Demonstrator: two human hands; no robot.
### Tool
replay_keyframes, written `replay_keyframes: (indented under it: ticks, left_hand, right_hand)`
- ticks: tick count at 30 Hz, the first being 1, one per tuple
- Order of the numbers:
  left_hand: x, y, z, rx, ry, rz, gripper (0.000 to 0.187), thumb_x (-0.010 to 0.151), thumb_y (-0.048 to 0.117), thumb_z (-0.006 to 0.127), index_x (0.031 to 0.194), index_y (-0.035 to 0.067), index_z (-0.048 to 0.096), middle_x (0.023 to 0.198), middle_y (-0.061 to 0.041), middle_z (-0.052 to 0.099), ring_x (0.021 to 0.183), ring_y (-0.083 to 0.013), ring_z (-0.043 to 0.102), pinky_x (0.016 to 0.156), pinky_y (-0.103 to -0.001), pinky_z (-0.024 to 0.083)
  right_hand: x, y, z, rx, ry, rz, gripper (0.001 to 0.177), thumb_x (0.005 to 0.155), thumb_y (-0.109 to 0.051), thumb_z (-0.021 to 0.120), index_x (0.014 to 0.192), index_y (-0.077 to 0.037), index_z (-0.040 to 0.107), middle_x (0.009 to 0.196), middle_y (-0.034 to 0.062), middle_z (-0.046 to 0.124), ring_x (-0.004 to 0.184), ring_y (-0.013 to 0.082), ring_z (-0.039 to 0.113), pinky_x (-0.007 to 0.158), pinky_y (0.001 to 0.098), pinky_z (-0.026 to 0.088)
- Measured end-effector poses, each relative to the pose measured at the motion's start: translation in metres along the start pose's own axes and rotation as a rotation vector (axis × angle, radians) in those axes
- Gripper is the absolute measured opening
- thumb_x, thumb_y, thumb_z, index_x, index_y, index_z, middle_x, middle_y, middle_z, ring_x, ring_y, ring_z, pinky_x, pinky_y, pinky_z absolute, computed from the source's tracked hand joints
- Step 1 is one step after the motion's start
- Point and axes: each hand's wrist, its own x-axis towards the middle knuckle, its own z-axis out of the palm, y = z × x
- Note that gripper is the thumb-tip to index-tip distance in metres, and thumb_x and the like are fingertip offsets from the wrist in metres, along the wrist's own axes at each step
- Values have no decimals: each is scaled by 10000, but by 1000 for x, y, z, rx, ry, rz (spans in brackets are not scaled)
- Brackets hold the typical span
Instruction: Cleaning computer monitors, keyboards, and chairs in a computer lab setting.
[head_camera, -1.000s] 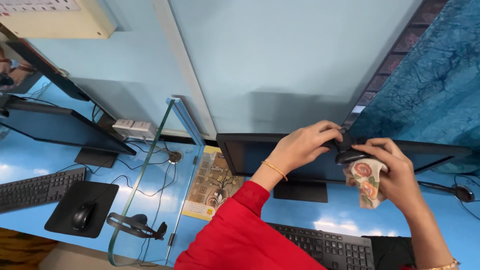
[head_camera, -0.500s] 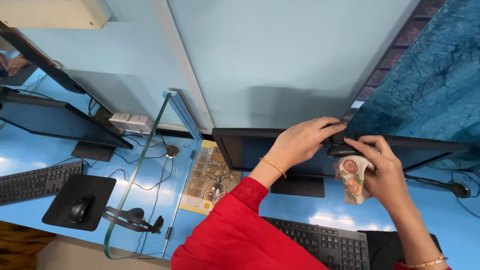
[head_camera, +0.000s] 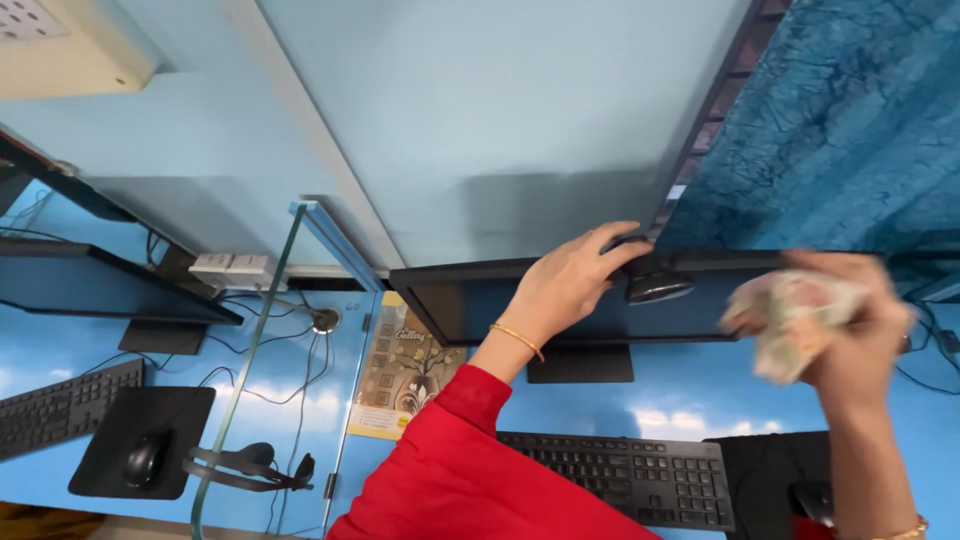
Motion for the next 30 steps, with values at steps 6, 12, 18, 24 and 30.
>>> replay_keyframes:
  ticks: [6, 12, 18, 24, 30]
  left_hand:
    - [5, 9, -4, 121, -50, 39, 688, 840, -105, 615, 1413, 276, 584, 1433, -16, 570, 1138, -262, 650, 930, -378, 557]
    - [2, 7, -2, 168, -34, 52, 703, 826, -123, 579, 1379, 310, 608, 1441, 1, 579, 1168, -252, 655, 929, -365, 563]
    - [2, 10, -3, 87, 9, 56, 665, 834, -107, 592, 1349, 313, 630, 1419, 2, 599, 1201, -245, 657, 910, -359, 572]
    - [8, 10, 1, 90, -6, 73, 660, 812, -110, 601, 1333, 294, 640, 1411, -7, 602, 1190, -256, 656, 897, -366, 573]
    - [5, 14, 0, 118, -3, 54, 661, 804, -117, 606, 1324, 288, 645, 1412, -7, 603, 1179, -257, 659, 885, -364, 572]
  right_hand:
    - [31, 5, -8, 298, 484, 11, 259, 986, 26, 627, 1243, -6, 611, 1224, 76, 634, 1109, 134, 664, 1003, 276, 586]
    - [24, 36, 38, -386, 336, -185, 184, 989, -5, 643, 1158, -76, 642, 1234, 98, 563, 1131, 255, 553, 984, 421, 435]
    - [5, -14, 61, -565, 29, -306, 415, 850, -41, 696, 1226, -208, 743, 1309, 12, 657, 1228, 278, 559, 1045, 448, 282]
    - [6, 50, 7, -652, 54, -266, 374, 934, -6, 730, 1216, -250, 753, 1308, -41, 706, 1290, 203, 574, 1103, 403, 288]
    - [10, 82, -36, -602, 143, -252, 326, 948, 53, 721, 1181, -166, 786, 1264, 3, 732, 1212, 200, 570, 1066, 350, 378]
